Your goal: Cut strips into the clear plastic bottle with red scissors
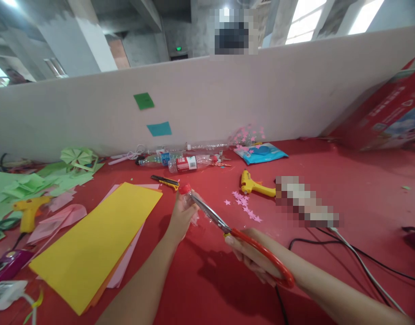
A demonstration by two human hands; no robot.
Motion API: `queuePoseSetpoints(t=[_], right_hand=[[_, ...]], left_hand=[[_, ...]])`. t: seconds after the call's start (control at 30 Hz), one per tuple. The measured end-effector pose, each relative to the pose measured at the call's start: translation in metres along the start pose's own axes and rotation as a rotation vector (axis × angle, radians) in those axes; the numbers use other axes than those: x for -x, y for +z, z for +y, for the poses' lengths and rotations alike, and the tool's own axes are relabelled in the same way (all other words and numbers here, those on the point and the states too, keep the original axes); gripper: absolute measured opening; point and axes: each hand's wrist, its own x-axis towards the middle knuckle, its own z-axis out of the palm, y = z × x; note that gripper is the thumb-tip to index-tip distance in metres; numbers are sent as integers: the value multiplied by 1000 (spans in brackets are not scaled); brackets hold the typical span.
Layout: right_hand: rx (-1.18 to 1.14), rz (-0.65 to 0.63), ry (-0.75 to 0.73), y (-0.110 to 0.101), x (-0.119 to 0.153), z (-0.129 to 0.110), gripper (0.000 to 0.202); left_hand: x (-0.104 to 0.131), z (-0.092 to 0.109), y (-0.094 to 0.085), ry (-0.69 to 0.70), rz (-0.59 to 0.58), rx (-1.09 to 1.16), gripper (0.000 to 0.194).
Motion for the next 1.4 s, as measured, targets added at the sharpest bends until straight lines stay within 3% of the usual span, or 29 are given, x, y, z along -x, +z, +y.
queuePoseSetpoints(t=[0.17, 0.27, 0.43, 0.57, 0.7, 0.93, 1.07, 1.23, 1.4], right_hand=[[-89, -65, 0, 2, -9, 10, 49], [-112, -95, 25, 2, -11, 13, 50], [-14, 12, -77, -2, -4, 7, 56], [114, 22, -82, -6, -2, 3, 54], [274, 29, -114, -9, -1, -1, 51], [414, 66, -212, -24, 1, -4, 50], [424, 32, -134, -25, -2, 1, 51], [269, 7, 15, -22, -5, 4, 53], [152, -57, 40, -20, -1, -1, 53]], left_hand=[[-1, -3, 1, 10, 6, 21, 35], [-3, -2, 0, -16, 66, 105, 36], [-10, 9, -9, -66, 206, 322, 35], [-10, 15, -12, -170, 180, 485, 23], [-11, 13, -10, -173, 236, 484, 13], [-16, 16, -14, -181, 319, 517, 13], [-16, 17, -17, -146, 338, 511, 12], [-17, 16, -15, -127, 350, 484, 15], [-17, 13, -13, -126, 360, 455, 17]])
